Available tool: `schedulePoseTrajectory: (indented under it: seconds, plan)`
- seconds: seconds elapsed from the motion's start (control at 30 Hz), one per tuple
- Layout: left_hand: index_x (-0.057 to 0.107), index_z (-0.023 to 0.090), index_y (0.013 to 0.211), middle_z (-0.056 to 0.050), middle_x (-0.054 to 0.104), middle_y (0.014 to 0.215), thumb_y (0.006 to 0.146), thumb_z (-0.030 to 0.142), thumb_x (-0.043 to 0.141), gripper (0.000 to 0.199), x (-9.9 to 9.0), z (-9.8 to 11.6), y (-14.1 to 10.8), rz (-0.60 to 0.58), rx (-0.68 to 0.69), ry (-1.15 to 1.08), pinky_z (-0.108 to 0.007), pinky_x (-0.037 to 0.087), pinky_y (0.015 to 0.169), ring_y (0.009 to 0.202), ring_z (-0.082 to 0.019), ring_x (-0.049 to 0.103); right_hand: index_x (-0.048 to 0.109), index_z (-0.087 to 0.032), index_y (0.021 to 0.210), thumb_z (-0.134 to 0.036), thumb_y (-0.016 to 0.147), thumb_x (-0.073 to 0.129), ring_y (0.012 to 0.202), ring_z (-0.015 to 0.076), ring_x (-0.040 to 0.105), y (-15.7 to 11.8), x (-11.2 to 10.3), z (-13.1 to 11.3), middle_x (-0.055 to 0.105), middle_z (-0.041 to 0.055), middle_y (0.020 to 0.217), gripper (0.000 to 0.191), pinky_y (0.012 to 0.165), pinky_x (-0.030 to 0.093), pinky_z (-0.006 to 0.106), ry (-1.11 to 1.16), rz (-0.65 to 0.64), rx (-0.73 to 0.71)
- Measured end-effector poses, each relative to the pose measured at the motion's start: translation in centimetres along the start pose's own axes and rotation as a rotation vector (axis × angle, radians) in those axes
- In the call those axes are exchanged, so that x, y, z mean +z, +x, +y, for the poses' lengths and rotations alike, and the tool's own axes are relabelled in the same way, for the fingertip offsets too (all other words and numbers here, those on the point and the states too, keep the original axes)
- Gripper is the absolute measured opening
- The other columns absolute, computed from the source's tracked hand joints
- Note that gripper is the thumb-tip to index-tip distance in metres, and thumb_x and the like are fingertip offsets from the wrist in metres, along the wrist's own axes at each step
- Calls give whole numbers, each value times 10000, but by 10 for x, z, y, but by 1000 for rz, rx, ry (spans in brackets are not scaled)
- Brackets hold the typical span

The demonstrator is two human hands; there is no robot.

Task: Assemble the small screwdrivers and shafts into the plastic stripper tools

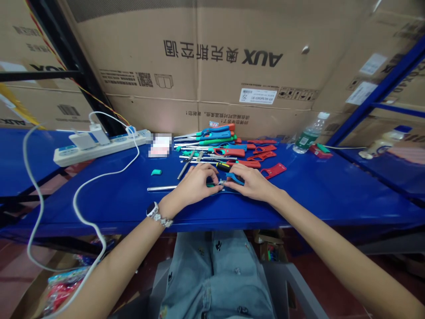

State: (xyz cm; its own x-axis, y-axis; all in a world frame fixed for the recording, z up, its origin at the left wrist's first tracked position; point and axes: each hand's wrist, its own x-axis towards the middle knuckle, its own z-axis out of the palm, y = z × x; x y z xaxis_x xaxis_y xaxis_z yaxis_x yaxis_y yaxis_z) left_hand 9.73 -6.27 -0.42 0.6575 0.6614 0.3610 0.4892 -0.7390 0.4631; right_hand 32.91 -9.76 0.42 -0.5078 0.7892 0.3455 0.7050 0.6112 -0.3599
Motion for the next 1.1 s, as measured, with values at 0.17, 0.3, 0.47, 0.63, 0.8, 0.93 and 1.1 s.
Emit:
schedulePoseTrajectory:
  seconds: [0.17,0.3,0.47,0.63,0.8,0.93,1.1]
  plan:
    - [633,198,985,-61,686,1167,823,365,828,304,-1,3,-5,7,-5,7,-481,467,1005,1151,-277,624,661,-189,957,-467,990,607,844,195,623,-1,-2,-1,675,59,940,285,757,456,306,40,2,62]
    - [608,214,1140,-65,681,1205,836,362,821,400,-2,5,-12,-13,7,37,-505,462,1015,1158,-285,620,684,-190,1006,-412,994,608,847,200,627,-4,-3,-3,666,60,941,235,783,463,321,19,-18,103]
    - [626,209,1127,-63,722,1123,876,359,781,331,0,-1,-13,-57,18,-24,-458,504,955,1074,-264,657,671,-190,991,-377,1019,568,890,205,620,-9,1,-7,651,68,949,216,751,441,296,-59,-5,99]
    - [650,210,1085,-53,724,1059,883,368,773,285,2,-7,-13,-40,33,-38,-413,530,895,1003,-247,673,659,-189,997,-358,1030,552,899,197,610,-10,4,-11,655,81,995,202,695,404,270,-126,8,99]
    - [655,204,1065,-48,718,1049,901,363,755,249,-1,-4,-14,-38,73,54,-410,523,890,1007,-248,664,641,-184,997,-304,1027,555,967,212,602,-9,8,-13,665,88,1018,150,698,408,274,-175,25,68]
    - [646,204,1054,-43,720,1066,921,373,735,233,-3,-2,-15,-30,107,128,-413,509,909,1040,-250,656,654,-184,1015,-287,1023,555,956,205,588,-10,10,-15,640,95,1054,143,628,371,259,-263,18,44]
    - [650,209,1078,-34,717,1062,937,365,723,223,-5,-1,-15,-27,136,199,-401,498,903,1024,-242,663,680,-203,1109,-299,1027,561,853,165,592,-14,10,-16,638,78,1086,173,579,343,247,-288,39,2]
